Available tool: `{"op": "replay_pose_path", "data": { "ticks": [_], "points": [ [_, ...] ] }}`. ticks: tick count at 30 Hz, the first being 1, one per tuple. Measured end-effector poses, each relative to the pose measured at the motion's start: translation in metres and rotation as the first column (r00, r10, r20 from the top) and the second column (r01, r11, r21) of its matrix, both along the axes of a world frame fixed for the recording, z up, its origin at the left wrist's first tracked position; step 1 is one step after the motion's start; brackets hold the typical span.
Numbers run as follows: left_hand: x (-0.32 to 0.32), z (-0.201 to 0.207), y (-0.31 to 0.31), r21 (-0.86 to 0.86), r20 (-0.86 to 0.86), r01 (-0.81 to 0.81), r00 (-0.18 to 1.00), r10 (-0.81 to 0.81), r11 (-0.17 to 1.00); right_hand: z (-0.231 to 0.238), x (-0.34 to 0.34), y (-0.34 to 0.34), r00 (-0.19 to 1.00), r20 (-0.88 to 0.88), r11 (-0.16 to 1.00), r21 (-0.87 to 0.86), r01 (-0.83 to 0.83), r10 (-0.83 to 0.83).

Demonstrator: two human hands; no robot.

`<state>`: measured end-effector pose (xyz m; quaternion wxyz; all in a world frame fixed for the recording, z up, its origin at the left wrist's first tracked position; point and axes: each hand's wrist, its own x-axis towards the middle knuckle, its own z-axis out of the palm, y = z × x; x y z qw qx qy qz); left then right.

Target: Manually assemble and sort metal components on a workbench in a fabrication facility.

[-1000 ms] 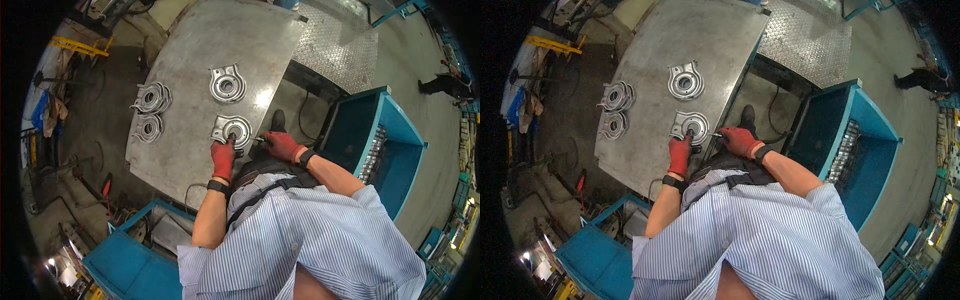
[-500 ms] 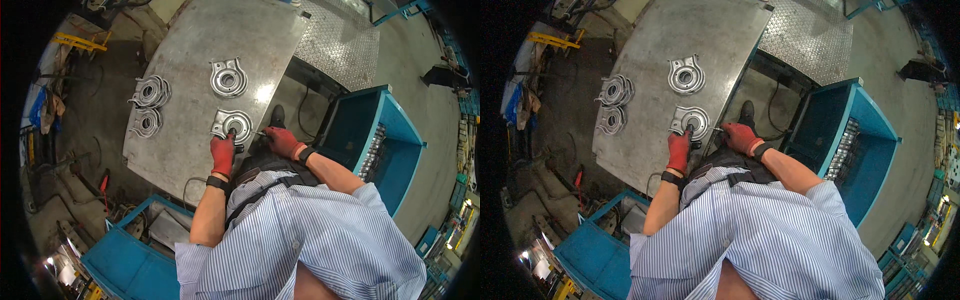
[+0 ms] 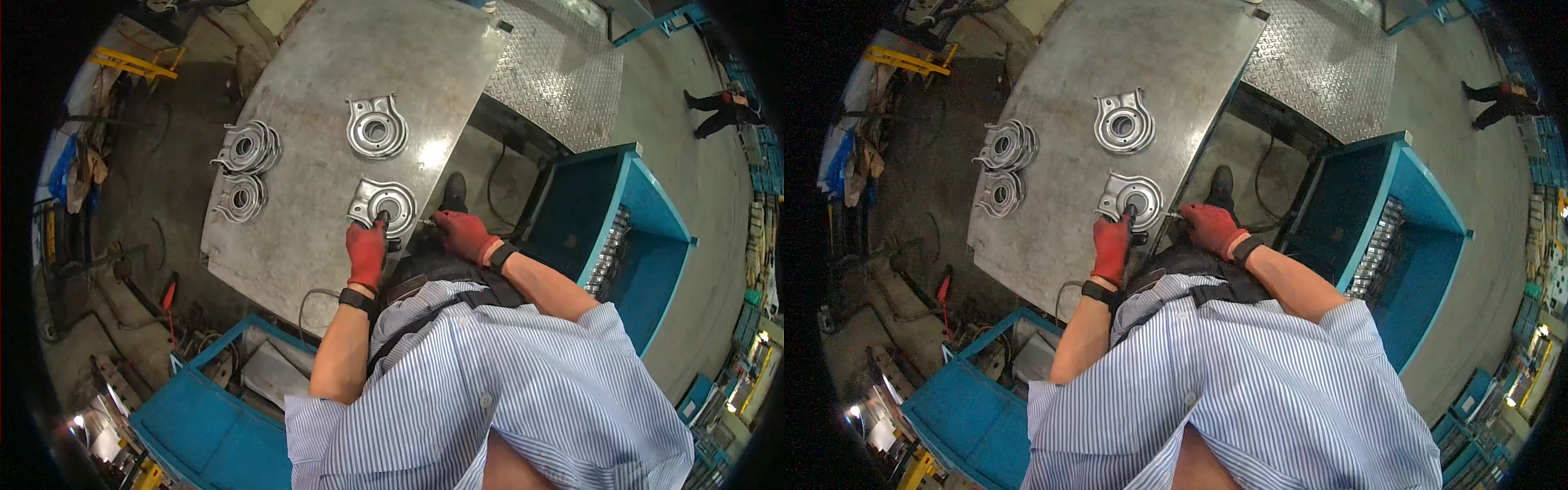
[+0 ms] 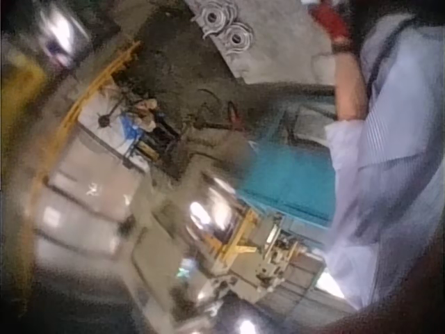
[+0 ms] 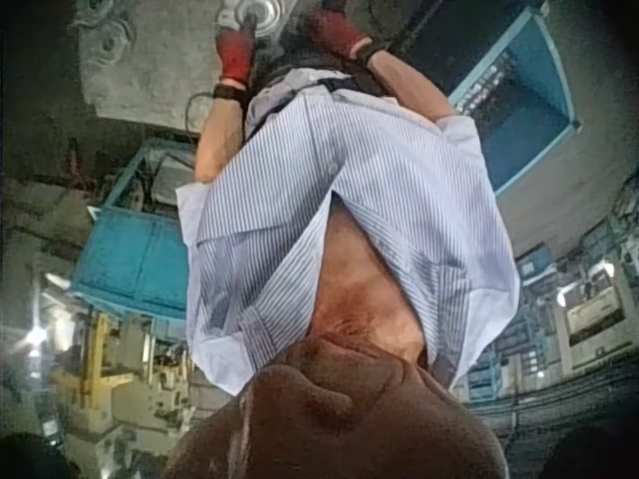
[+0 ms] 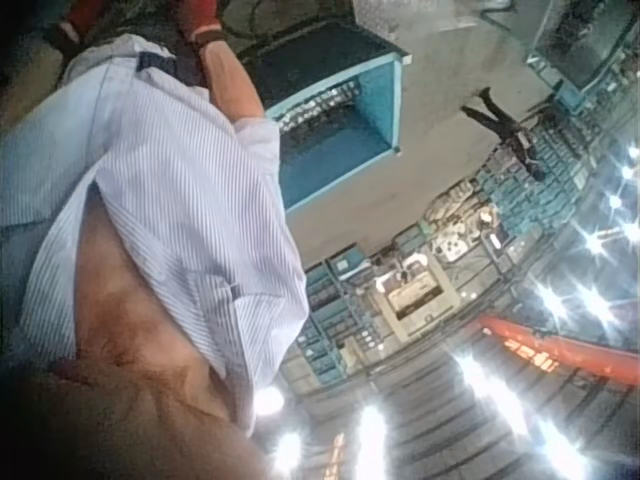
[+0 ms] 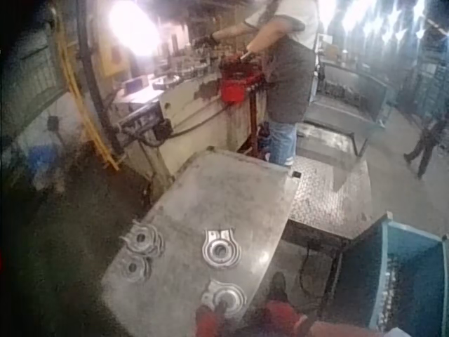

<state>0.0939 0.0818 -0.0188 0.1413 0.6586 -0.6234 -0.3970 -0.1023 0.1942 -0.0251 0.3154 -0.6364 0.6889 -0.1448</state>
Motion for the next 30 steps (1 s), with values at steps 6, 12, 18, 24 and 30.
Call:
{"op": "replay_pose_path", "data": {
  "ticks": [6,12,18,24,30],
  "points": [
    [0.002,-0.003,0.000,0.018,0.005,-0.033,0.999,0.033,0.999,-0.003,-0.001,-0.003,0.999,0.032,0.999,-0.050,0.020,-0.019],
    [-0.002,0.005,0.005,-0.007,-0.074,-0.051,0.996,0.050,0.999,-0.002,0.002,0.001,1.000,-0.020,1.000,-0.023,0.020,-0.020],
    [-0.004,0.011,0.005,-0.028,-0.061,0.002,0.998,-0.004,1.000,-0.011,0.001,0.002,1.000,0.001,1.000,-0.016,0.002,-0.002],
    [0.000,-0.003,0.001,0.052,0.068,-0.078,0.995,0.075,0.996,-0.004,-0.001,-0.006,1.000,0.016,0.999,-0.036,0.004,-0.003],
    [-0.005,0.021,-0.004,0.073,0.005,-0.038,0.999,0.037,0.997,0.006,-0.002,-0.009,0.998,0.058,1.000,0.005,0.018,-0.018]
  ]
}}
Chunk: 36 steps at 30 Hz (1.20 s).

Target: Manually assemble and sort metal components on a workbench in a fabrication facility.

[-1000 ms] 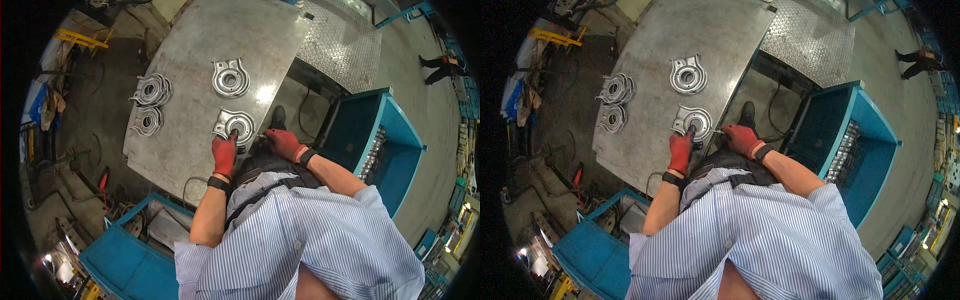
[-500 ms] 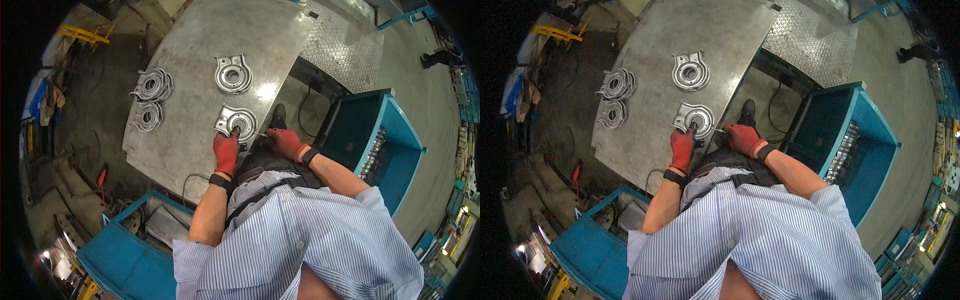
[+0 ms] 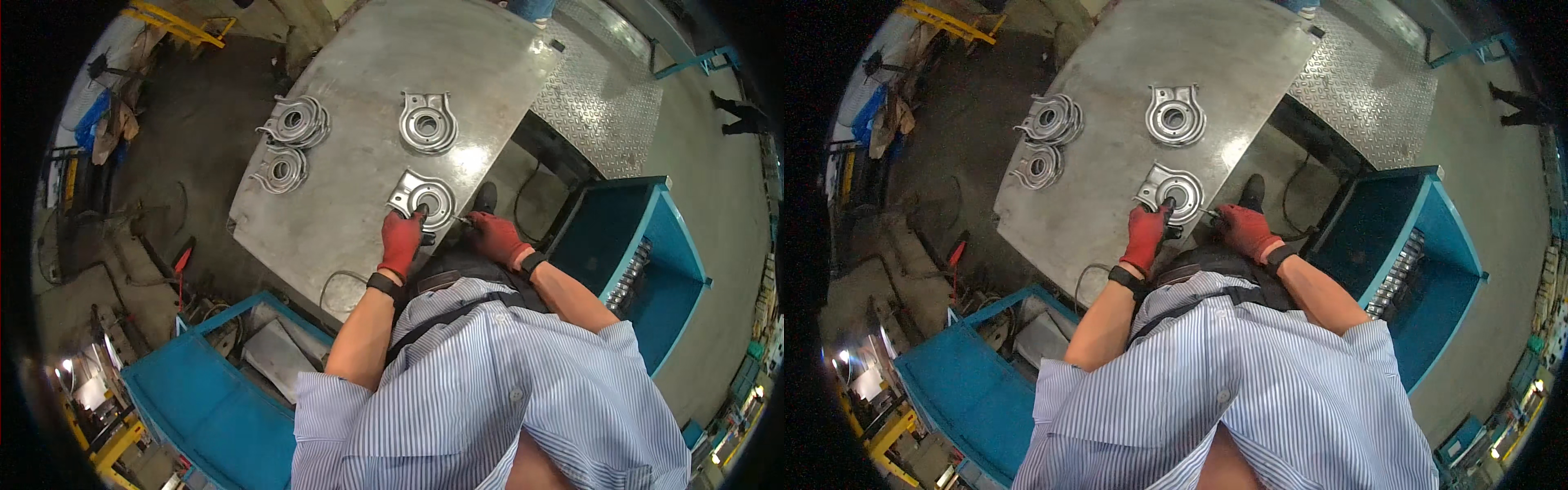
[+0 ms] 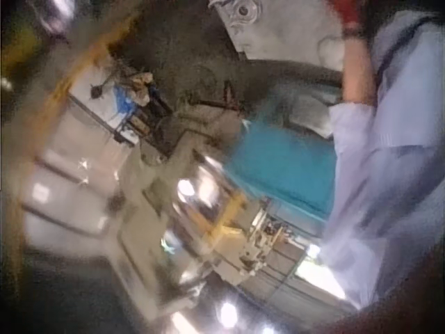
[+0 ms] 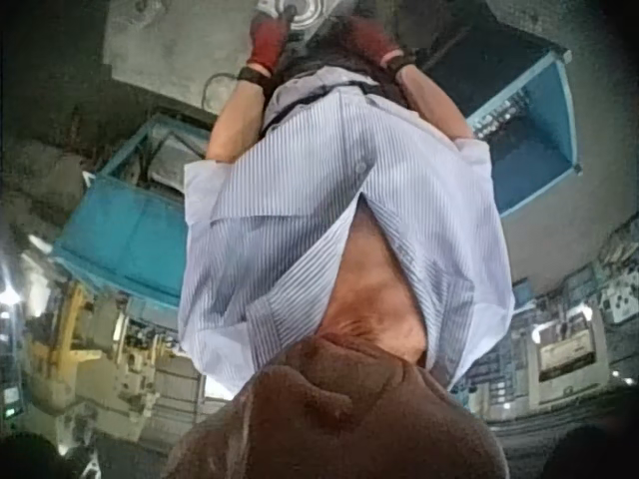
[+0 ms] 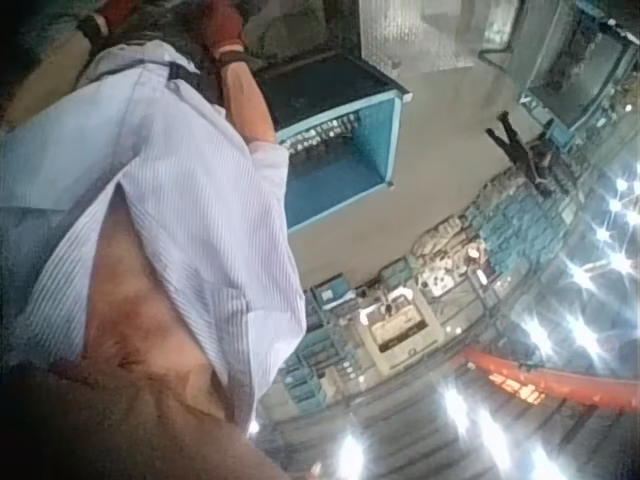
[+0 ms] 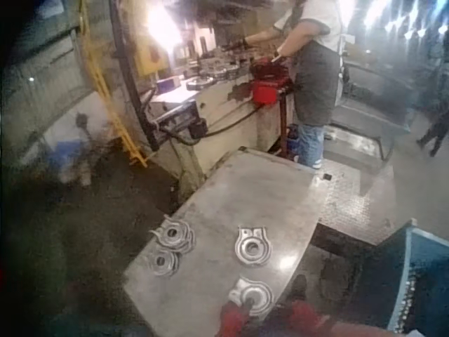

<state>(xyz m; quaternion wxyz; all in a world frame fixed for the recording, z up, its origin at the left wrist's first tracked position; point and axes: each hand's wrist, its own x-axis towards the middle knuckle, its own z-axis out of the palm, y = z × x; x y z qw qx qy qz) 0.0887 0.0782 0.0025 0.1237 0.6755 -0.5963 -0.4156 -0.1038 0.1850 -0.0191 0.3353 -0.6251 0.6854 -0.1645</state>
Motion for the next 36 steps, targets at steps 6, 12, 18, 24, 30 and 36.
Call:
{"op": "replay_pose_path", "data": {
  "ticks": [6,12,18,24,30,36],
  "points": [
    [0.062,-0.007,-0.006,0.071,-0.330,-0.181,0.924,0.194,0.981,0.017,-0.006,0.009,0.986,0.162,0.993,-0.109,0.044,-0.026],
    [0.150,0.050,-0.063,-0.366,-0.062,-0.280,0.959,0.277,0.887,0.012,-0.025,0.029,0.953,0.195,0.971,-0.010,0.239,-0.232],
    [0.186,0.069,-0.156,-0.343,0.148,-0.239,0.941,0.304,0.908,0.021,-0.026,0.034,0.931,0.174,0.947,0.035,0.321,-0.322],
    [0.218,0.003,-0.196,-0.368,0.381,0.028,0.916,0.123,0.929,0.027,-0.025,0.034,0.925,0.167,0.939,0.101,0.328,-0.341],
    [0.250,0.002,-0.201,-0.179,0.397,-0.063,0.908,0.131,0.982,0.020,-0.022,0.034,0.920,0.135,0.930,0.064,0.363,-0.368],
    [0.121,0.075,-0.133,-0.594,0.264,0.005,0.946,0.189,0.804,0.027,-0.025,0.043,0.910,0.090,0.914,0.035,0.404,-0.406]
  ]
}}
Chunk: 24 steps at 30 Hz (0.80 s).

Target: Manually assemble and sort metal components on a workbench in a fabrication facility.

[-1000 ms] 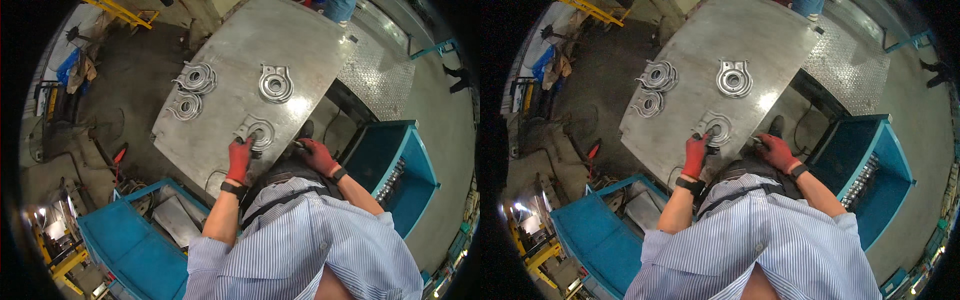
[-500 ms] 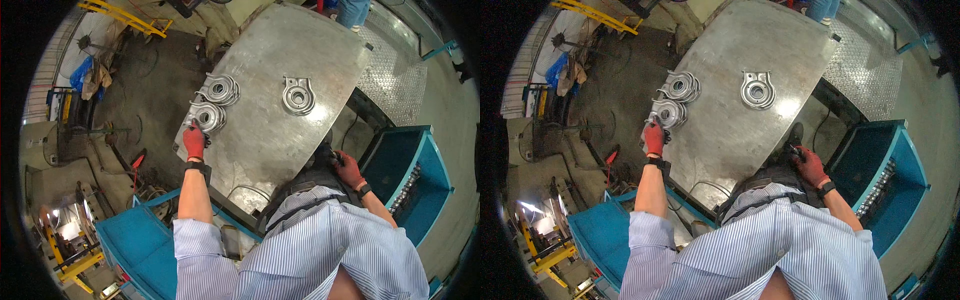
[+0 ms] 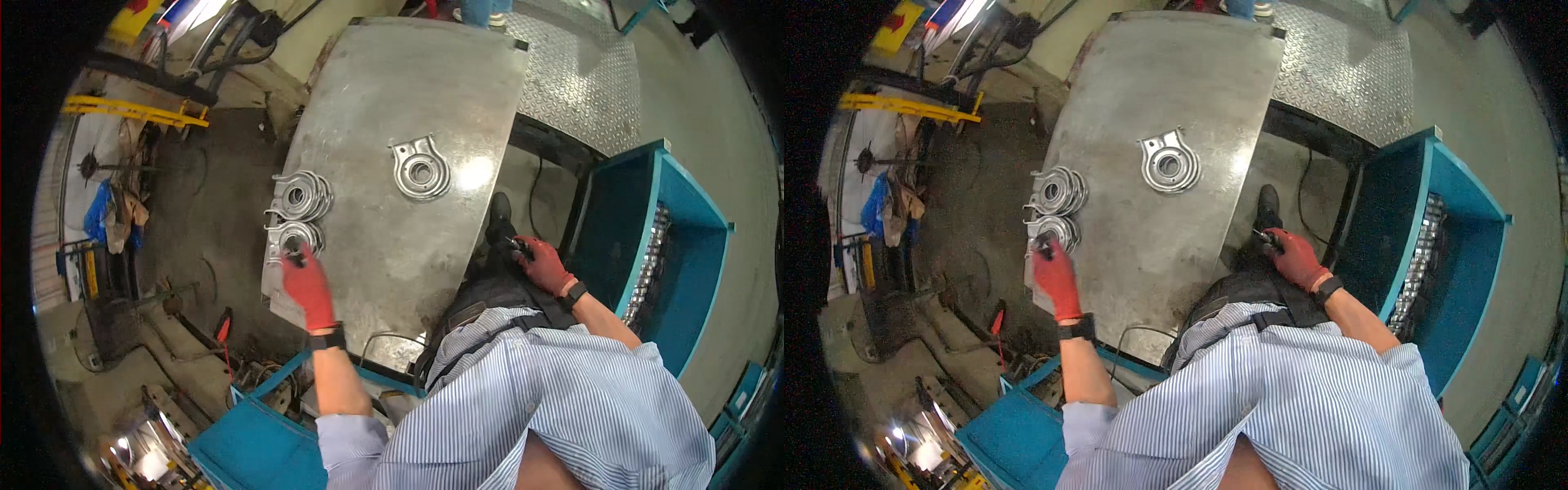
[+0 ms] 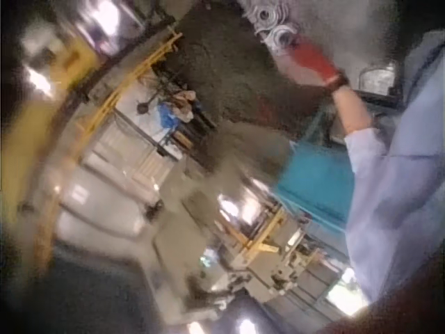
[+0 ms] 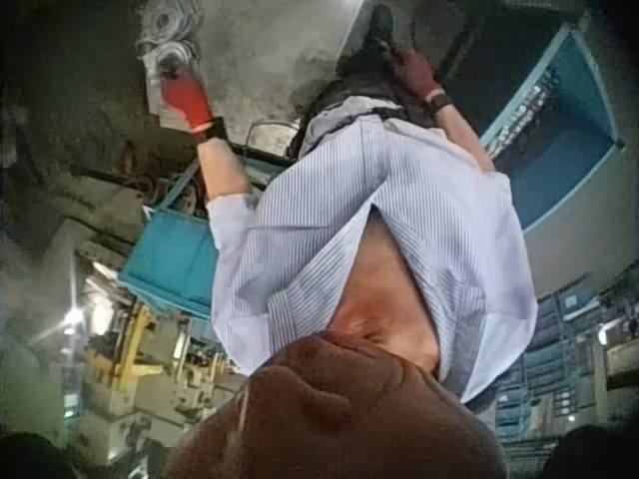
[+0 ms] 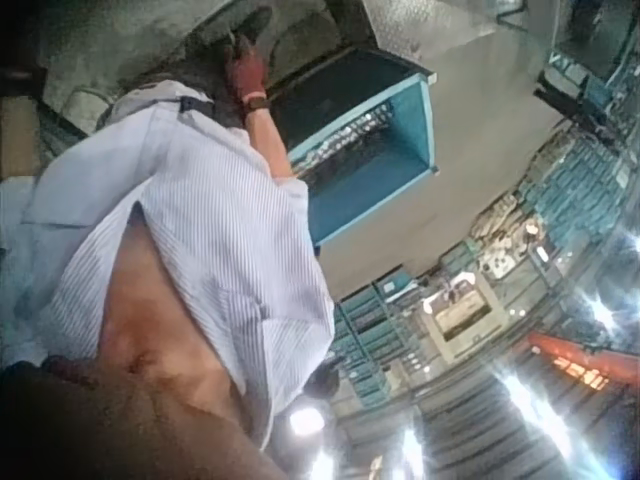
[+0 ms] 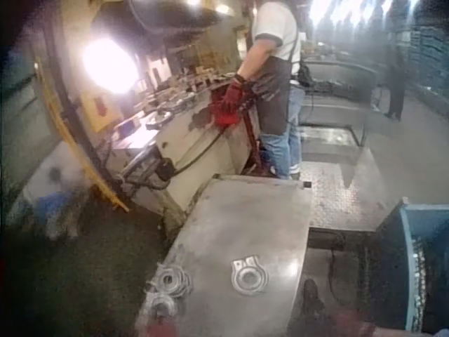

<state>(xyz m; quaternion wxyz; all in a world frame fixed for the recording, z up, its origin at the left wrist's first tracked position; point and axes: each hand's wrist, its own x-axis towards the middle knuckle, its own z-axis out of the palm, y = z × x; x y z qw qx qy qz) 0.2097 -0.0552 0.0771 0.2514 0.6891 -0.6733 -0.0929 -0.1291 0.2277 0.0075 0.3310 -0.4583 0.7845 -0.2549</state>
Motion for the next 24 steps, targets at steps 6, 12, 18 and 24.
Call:
{"op": "replay_pose_path", "data": {
  "ticks": [6,12,18,24],
  "points": [
    [-0.144,-0.039,-0.005,0.278,-0.147,0.462,0.887,-0.438,0.842,-0.014,-0.003,0.015,1.000,0.005,1.000,-0.026,-0.011,0.011],
    [-0.194,-0.052,-0.025,0.401,0.134,0.435,0.843,-0.521,0.806,-0.011,-0.002,0.022,0.999,0.019,0.999,-0.021,0.040,-0.040],
    [-0.189,-0.032,-0.010,0.339,0.120,0.431,0.862,-0.493,0.836,0.003,-0.003,0.022,0.999,0.032,0.999,-0.008,0.038,-0.037],
    [-0.133,-0.037,0.059,0.228,-0.474,0.385,0.846,-0.243,0.895,-0.006,-0.003,0.018,0.999,0.040,1.000,-0.010,-0.028,0.028]
  ]
}}
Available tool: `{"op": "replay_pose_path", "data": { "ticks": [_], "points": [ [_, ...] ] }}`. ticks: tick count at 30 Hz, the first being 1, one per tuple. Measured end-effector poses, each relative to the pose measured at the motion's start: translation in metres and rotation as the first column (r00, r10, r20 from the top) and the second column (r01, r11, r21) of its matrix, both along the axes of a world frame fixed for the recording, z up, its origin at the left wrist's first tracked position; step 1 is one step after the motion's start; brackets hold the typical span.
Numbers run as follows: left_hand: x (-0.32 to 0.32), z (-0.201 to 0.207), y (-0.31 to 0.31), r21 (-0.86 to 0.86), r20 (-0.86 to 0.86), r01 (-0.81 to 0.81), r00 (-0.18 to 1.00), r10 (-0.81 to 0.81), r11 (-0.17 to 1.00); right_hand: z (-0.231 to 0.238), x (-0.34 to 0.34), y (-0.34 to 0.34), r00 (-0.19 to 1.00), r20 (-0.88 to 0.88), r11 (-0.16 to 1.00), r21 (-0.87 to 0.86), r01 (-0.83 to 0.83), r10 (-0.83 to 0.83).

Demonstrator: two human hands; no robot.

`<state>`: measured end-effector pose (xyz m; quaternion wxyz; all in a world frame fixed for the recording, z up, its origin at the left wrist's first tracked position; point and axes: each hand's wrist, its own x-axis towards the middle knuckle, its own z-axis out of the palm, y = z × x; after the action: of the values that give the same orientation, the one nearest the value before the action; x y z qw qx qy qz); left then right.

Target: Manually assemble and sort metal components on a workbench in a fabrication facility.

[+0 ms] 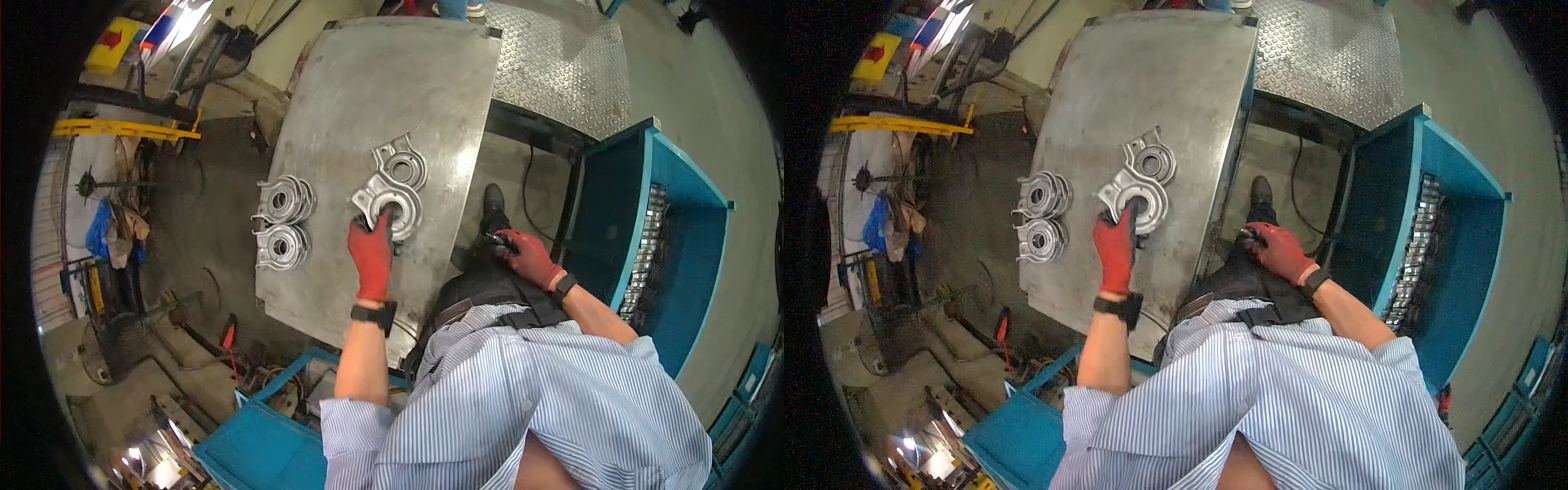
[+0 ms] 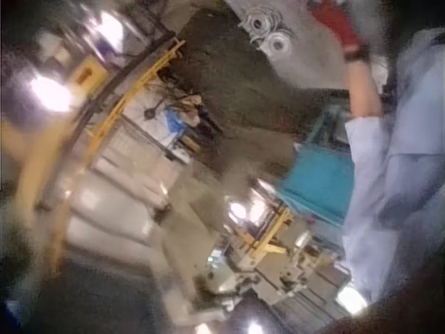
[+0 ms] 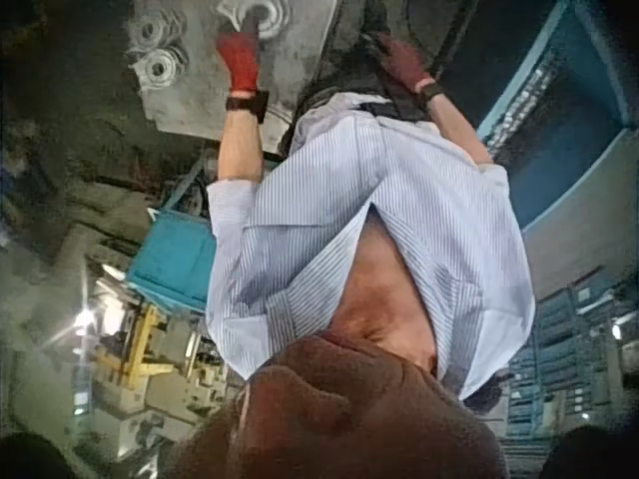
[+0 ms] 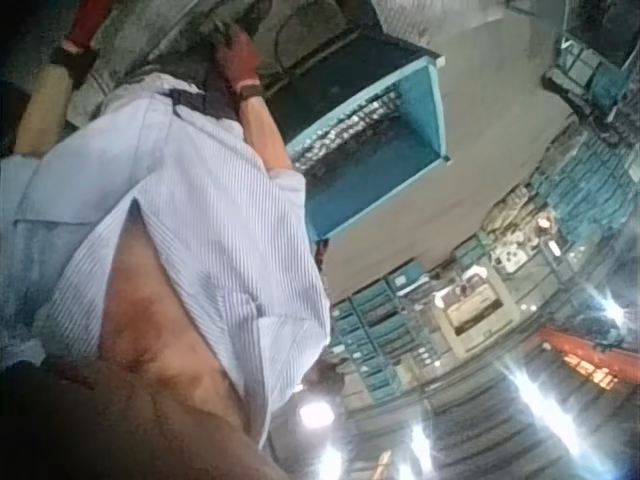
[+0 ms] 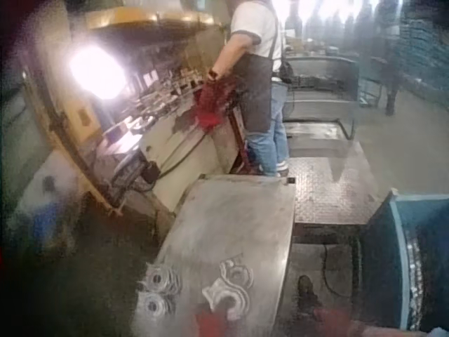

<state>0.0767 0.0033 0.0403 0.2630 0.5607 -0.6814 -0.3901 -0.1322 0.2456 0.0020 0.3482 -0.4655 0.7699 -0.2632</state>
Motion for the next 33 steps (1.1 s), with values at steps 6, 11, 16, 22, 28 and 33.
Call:
{"op": "replay_pose_path", "data": {
  "ticks": [6,11,16,22,28,33],
  "points": [
    [0.019,-0.032,0.063,0.453,-0.241,-0.055,0.954,0.181,0.890,0.003,0.013,-0.016,0.989,-0.032,0.990,-0.008,-0.143,0.143],
    [0.004,-0.004,0.075,0.477,0.123,-0.020,0.991,-0.045,0.878,-0.004,0.018,-0.023,0.976,-0.056,0.978,0.017,-0.209,0.209],
    [0.003,-0.031,0.081,0.336,0.289,0.005,0.951,-0.108,0.942,-0.017,0.020,-0.032,0.960,-0.108,0.966,0.022,-0.256,0.257],
    [0.013,-0.062,0.078,0.321,0.252,0.062,0.956,-0.148,0.945,-0.017,0.026,-0.042,0.944,-0.144,0.952,-0.024,-0.304,0.298],
    [0.007,-0.051,0.079,0.317,0.297,-0.034,0.953,-0.065,0.948,-0.023,0.028,-0.044,0.943,-0.174,0.953,-0.055,-0.297,0.283],
    [0.005,-0.040,0.080,0.240,0.320,0.014,0.943,-0.093,0.971,-0.031,0.029,-0.045,0.939,-0.156,0.950,-0.011,-0.313,0.307]
  ]
}}
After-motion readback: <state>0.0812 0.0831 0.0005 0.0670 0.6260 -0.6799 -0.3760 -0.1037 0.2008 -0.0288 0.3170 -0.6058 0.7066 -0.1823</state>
